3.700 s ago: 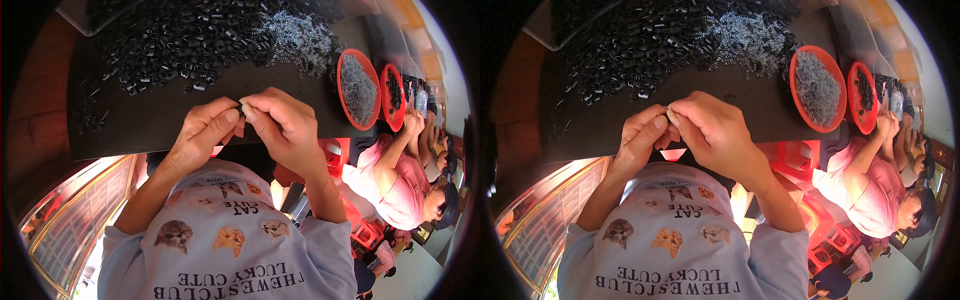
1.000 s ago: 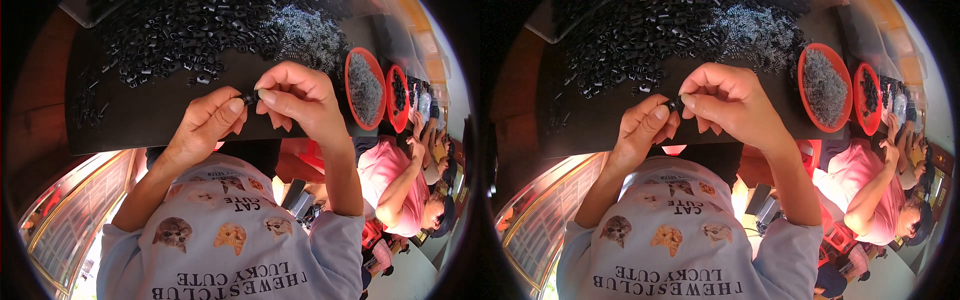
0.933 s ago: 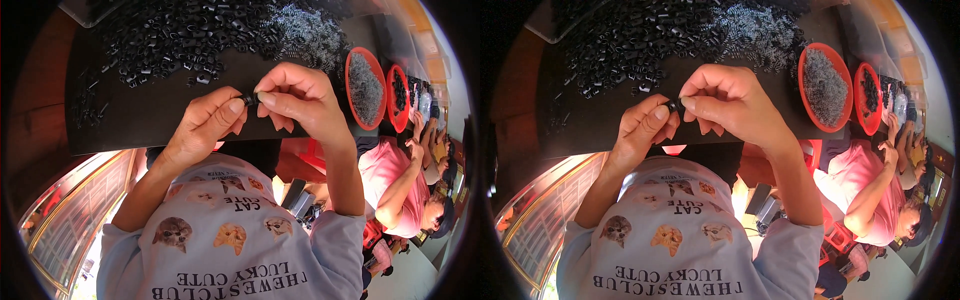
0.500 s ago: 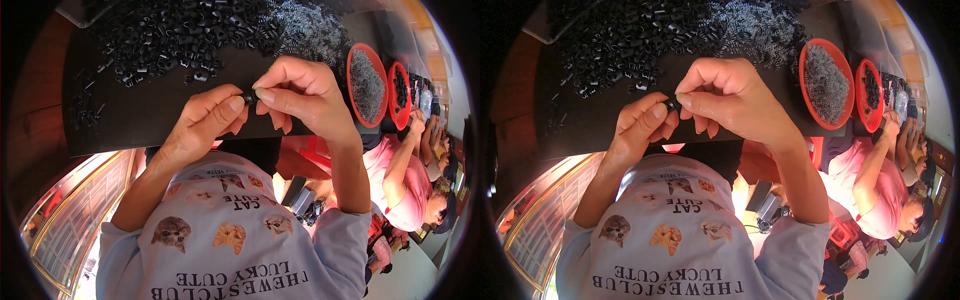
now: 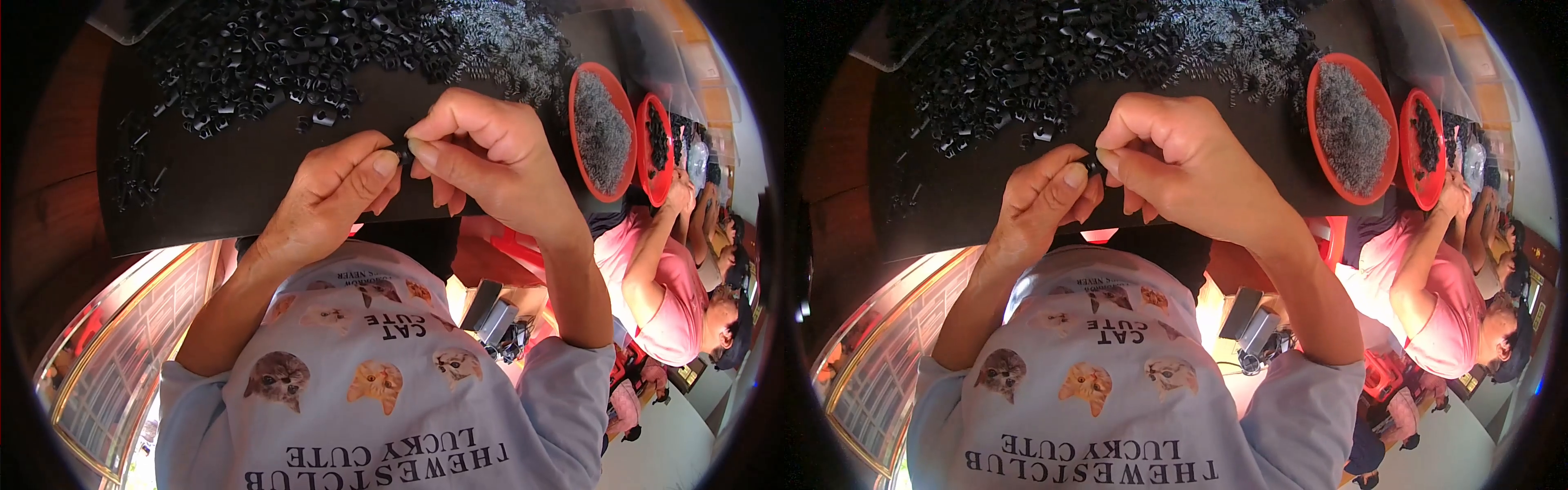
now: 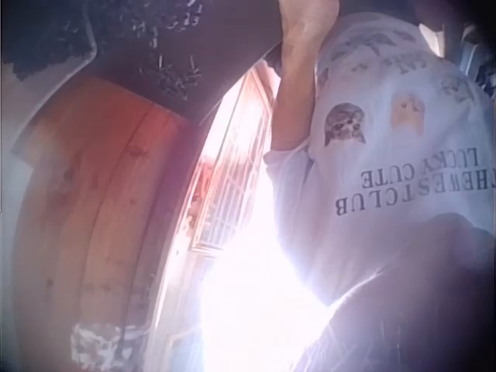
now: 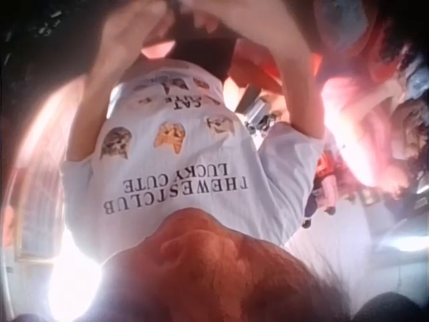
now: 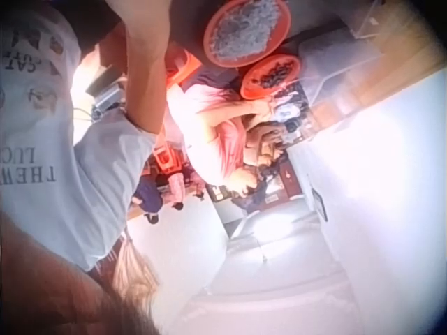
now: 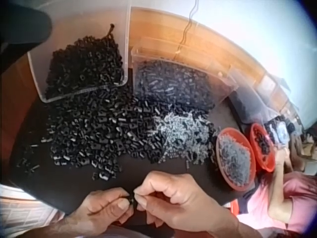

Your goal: The person empties plastic parts from a container onto the table and assembles cord locks by inserting springs into plastic components by hand.

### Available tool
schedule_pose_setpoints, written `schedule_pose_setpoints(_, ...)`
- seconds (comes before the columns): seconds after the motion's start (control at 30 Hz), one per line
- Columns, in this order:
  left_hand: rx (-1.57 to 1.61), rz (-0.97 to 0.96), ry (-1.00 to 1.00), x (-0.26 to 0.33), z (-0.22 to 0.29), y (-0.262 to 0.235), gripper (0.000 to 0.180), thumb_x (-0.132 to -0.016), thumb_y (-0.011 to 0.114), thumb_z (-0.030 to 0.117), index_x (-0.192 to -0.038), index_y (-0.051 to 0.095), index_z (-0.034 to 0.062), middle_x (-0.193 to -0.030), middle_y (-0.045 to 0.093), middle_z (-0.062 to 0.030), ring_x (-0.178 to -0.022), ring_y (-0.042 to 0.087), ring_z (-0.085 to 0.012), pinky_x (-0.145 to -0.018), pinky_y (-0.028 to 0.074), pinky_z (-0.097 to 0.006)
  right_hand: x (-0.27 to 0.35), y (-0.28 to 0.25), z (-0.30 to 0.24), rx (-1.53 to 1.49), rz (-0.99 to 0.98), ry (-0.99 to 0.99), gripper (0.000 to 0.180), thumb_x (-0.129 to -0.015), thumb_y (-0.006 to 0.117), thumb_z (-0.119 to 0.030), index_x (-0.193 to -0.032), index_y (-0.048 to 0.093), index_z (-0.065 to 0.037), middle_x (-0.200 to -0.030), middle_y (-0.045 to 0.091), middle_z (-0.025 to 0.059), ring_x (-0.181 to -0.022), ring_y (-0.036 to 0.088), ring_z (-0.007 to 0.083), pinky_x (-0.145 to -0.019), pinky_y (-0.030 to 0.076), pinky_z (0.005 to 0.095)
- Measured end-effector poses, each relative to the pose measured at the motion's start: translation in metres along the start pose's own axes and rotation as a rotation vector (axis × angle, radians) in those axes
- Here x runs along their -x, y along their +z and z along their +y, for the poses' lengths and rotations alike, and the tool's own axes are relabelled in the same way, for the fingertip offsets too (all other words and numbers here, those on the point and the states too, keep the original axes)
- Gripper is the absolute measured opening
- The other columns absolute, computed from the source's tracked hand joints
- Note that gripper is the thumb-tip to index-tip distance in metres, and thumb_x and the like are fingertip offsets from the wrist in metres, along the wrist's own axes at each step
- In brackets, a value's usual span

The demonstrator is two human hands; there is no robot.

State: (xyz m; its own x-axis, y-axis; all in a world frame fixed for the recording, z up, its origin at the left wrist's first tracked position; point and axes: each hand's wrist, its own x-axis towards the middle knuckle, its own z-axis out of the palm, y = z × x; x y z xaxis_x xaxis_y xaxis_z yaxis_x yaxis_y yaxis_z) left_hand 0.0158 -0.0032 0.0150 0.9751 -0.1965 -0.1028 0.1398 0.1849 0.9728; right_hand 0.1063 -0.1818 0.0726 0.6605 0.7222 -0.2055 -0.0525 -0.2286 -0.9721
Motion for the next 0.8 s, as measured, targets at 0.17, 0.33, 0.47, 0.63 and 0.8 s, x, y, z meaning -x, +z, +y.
schedule_pose_setpoints(0.17, 0.025, 0.021, 0.011, 0.001, -0.003, 0.000, 0.032, -0.102, 0.048, 0.032, -0.092, 0.055, 0.0021, -0.072, 0.051, 0.0003, -0.063, 0.042, -0.0063, -0.053, 0.034, -0.022, -0.001, 0.003, 0.000, -0.006, 0.006, 0.007, 0.008, -0.089, 0.058, -0.001, -0.082, 0.056, 0.000, -0.073, 0.061, 0.0045, -0.057, 0.061, 0.0098, -0.045, 0.048, 0.0221)
schedule_pose_setpoints(0.33, 0.044, 0.014, -0.025, 0.001, -0.004, 0.000, 0.029, -0.101, 0.050, 0.031, -0.102, 0.056, 0.0021, -0.077, 0.054, 0.0000, -0.065, 0.043, -0.0055, -0.053, 0.032, -0.020, 0.001, 0.005, 0.001, 0.006, 0.034, -0.004, 0.007, -0.089, 0.058, -0.001, -0.082, 0.056, 0.000, -0.072, 0.061, 0.0049, -0.057, 0.061, 0.0103, -0.045, 0.048, 0.0223)
schedule_pose_setpoints(0.47, 0.022, 0.054, 0.002, 0.001, 0.001, 0.004, 0.034, -0.103, 0.047, 0.029, -0.083, 0.054, 0.0026, -0.068, 0.048, 0.0015, -0.062, 0.041, -0.0063, -0.054, 0.035, -0.023, 0.001, 0.009, 0.003, 0.020, 0.038, -0.006, 0.006, -0.089, 0.058, 0.000, -0.083, 0.056, 0.000, -0.072, 0.061, 0.0048, -0.057, 0.061, 0.0100, -0.045, 0.048, 0.0221)
schedule_pose_setpoints(0.63, 0.005, 0.062, -0.017, 0.002, -0.001, 0.004, 0.032, -0.103, 0.047, 0.027, -0.083, 0.055, 0.0024, -0.068, 0.049, 0.0016, -0.062, 0.041, -0.0063, -0.054, 0.035, -0.023, 0.004, 0.014, 0.011, 0.088, 0.089, -0.166, 0.003, -0.089, 0.058, 0.000, -0.086, 0.058, 0.001, -0.070, 0.060, 0.0051, -0.057, 0.060, 0.0103, -0.047, 0.048, 0.0233)
schedule_pose_setpoints(0.8, 0.016, 0.029, -0.011, 0.004, -0.001, 0.003, 0.032, -0.101, 0.048, 0.032, -0.089, 0.059, 0.0045, -0.071, 0.055, 0.0002, -0.058, 0.042, -0.0035, -0.049, 0.031, -0.019, 0.004, 0.009, 0.006, 0.031, 0.087, -0.010, 0.005, -0.089, 0.062, -0.005, -0.090, 0.062, 0.000, -0.069, 0.061, 0.0061, -0.059, 0.061, 0.0121, -0.048, 0.047, 0.0255)
